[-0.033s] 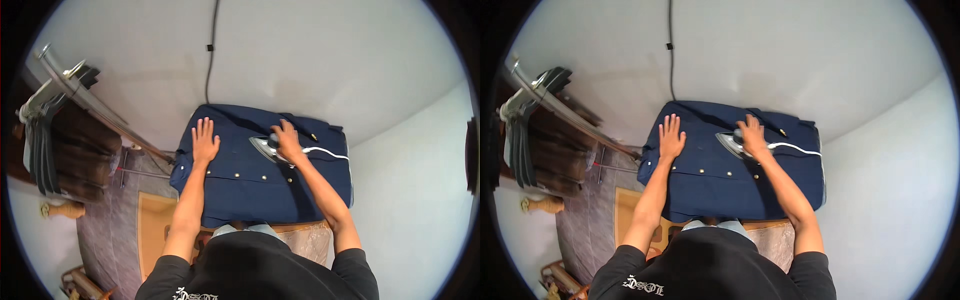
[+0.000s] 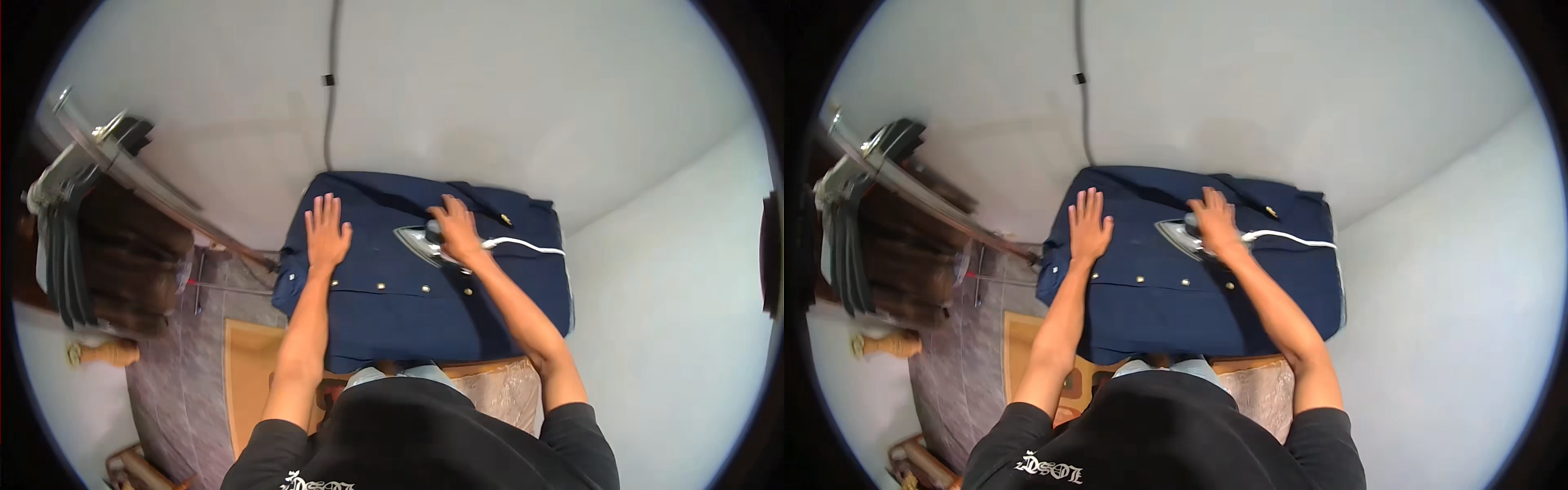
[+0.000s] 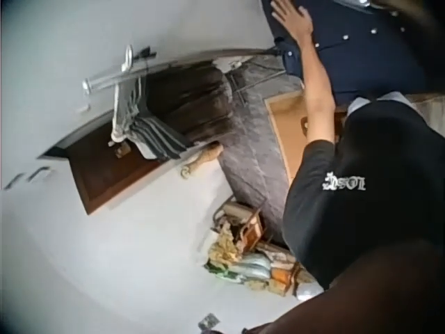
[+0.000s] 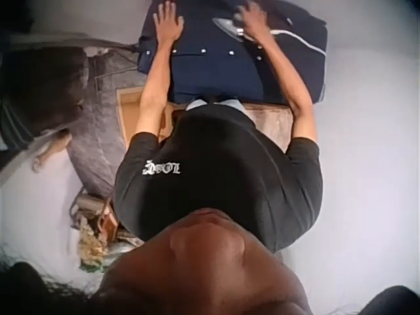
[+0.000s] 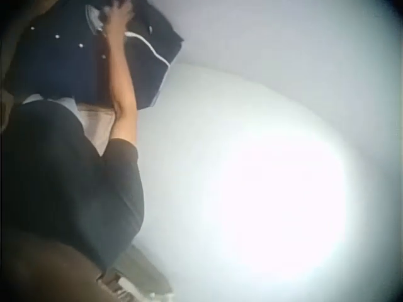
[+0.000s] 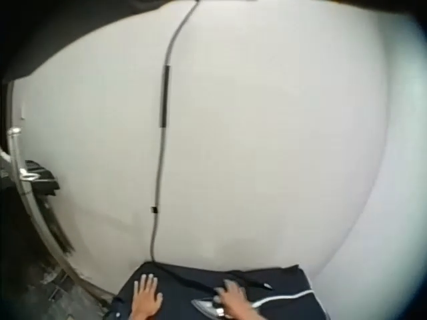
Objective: Ironing a dark blue button-down shirt on an ironing surface.
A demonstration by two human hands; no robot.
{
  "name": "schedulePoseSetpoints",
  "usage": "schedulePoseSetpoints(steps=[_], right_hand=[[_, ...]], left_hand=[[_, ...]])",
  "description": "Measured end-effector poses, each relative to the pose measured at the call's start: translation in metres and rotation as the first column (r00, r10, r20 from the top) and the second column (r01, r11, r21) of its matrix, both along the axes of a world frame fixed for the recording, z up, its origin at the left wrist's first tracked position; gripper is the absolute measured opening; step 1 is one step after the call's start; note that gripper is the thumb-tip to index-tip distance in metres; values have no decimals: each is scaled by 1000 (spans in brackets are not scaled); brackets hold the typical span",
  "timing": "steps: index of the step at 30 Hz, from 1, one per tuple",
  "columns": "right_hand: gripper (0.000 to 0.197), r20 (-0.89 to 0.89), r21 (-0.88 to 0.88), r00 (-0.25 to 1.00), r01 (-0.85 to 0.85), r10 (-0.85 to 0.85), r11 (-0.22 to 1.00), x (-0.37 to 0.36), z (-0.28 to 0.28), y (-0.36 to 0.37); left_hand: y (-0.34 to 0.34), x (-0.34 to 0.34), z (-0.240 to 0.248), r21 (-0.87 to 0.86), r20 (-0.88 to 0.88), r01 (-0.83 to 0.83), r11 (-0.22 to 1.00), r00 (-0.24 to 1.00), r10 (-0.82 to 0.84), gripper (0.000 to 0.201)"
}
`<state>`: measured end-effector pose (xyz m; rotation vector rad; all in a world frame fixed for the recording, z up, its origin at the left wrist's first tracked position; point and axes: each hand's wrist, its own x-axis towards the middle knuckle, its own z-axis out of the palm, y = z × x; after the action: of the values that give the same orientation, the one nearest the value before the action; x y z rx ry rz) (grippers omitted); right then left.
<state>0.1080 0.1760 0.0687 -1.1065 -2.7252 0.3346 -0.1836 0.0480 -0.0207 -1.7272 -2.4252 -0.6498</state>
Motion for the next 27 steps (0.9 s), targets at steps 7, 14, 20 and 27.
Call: schedulePoseSetpoints(steps=[7,14,20,27], right_hand=[[79,11,223,999,-42,41,974,-7,-22,-44],[64,49,132,978,197,-205,972,60,1,-12],[52,120,209,989,54,-81,976,133,-3,12],[39,143,256,889,390,-434,885,254,-4,42]], left_hand=[[-7,-14,-5,-123,-79,-30,992,997,20,68],[0,-7,-5,-175,-92,-43,984,995,27,68],[-5,-8,-5,-201,-98,-67,977,994,48,69],[-2,-9,-4,-145,-106,-52,988,994,36,70]])
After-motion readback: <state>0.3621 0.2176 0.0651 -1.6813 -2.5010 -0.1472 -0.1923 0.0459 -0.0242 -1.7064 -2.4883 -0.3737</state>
